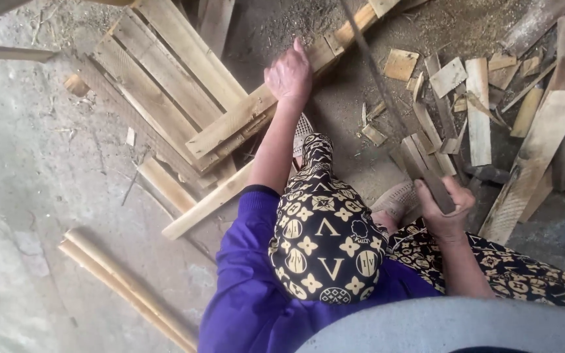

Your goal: The person uses a hand saw to cut a wooden plank that is resting on a wooden frame. They hold the wood steady with one hand while sawing with the other, creating small wood pieces that fall to the ground.

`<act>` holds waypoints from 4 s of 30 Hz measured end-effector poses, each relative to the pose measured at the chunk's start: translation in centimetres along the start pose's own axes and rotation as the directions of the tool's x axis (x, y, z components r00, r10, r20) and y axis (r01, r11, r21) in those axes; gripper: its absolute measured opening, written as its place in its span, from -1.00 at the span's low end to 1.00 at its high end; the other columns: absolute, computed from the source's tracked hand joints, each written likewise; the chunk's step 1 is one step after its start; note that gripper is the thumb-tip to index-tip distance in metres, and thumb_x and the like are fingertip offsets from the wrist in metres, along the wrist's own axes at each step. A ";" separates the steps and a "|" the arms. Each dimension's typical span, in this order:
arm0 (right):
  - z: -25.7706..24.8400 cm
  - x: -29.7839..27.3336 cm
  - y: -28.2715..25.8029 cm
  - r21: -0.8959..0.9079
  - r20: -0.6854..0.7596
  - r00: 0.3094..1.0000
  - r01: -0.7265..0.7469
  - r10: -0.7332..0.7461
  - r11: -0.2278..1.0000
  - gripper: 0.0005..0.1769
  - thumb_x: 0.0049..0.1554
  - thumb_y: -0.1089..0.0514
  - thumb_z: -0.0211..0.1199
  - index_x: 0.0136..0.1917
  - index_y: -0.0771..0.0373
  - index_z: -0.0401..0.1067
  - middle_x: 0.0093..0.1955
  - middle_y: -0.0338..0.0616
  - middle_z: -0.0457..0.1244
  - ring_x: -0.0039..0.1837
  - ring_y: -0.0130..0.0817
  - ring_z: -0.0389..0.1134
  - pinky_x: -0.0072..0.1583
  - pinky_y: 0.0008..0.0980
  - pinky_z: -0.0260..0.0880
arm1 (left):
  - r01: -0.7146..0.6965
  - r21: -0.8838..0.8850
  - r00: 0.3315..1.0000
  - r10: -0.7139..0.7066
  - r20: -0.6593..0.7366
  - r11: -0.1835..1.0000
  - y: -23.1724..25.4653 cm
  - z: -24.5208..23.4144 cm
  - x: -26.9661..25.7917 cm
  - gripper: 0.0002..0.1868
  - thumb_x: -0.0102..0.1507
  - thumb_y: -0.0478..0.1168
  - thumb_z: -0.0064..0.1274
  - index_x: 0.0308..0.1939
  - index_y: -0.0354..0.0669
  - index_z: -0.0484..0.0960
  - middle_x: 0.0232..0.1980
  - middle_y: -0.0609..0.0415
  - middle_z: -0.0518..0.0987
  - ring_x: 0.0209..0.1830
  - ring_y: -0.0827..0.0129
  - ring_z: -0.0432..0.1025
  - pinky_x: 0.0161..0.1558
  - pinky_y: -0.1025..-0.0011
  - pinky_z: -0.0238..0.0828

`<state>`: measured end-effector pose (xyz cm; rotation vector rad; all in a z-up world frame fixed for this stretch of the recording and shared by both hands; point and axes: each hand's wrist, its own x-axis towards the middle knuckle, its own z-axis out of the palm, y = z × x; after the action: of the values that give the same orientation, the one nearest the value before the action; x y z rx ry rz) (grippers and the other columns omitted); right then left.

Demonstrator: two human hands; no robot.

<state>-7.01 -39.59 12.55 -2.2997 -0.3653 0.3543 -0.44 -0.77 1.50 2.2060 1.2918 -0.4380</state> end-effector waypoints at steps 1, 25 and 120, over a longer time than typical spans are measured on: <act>0.0 -0.3 -0.2 -0.049 -0.002 0.999 0.036 -0.037 0.998 -0.64 0.21 0.19 0.42 -0.30 0.28 0.31 -0.43 -0.20 0.13 -0.41 -0.37 0.09 -0.28 -0.30 0.10 | 0.004 -0.001 1.000 -0.004 0.015 1.000 0.0 0.0 -0.3 -0.22 0.36 0.18 -0.78 -0.46 -0.05 0.59 -0.49 0.13 0.59 -0.44 0.37 0.50 0.10 0.16 0.32; 6.9 4.2 0.7 -0.242 0.078 0.873 0.485 -0.481 0.841 -0.63 0.33 0.27 0.26 -0.33 0.17 0.31 -0.42 -0.24 0.12 -0.52 -0.45 0.05 -0.49 -0.49 0.12 | -0.068 0.073 0.997 0.070 -0.036 0.995 -0.8 1.8 2.0 -0.22 0.34 0.23 -0.89 -0.66 0.04 0.39 -0.64 0.22 0.39 -0.63 0.42 0.33 -0.23 0.30 0.33; 8.0 9.7 1.3 -0.429 0.331 0.940 0.231 -0.086 0.873 -0.61 -0.16 0.22 0.53 -0.17 0.43 0.40 -0.14 0.22 0.31 0.04 0.26 0.36 0.15 0.21 0.32 | -0.140 -0.707 0.470 0.675 0.569 0.694 -1.0 -15.1 -6.2 -0.16 0.30 0.39 -0.21 0.10 -0.43 0.52 -0.39 0.00 0.51 -0.35 0.29 0.45 -0.19 0.31 0.44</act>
<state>-0.79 -31.71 4.86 -2.6552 -0.8756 0.5908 -4.23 4.30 16.55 1.3854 0.2330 -0.6322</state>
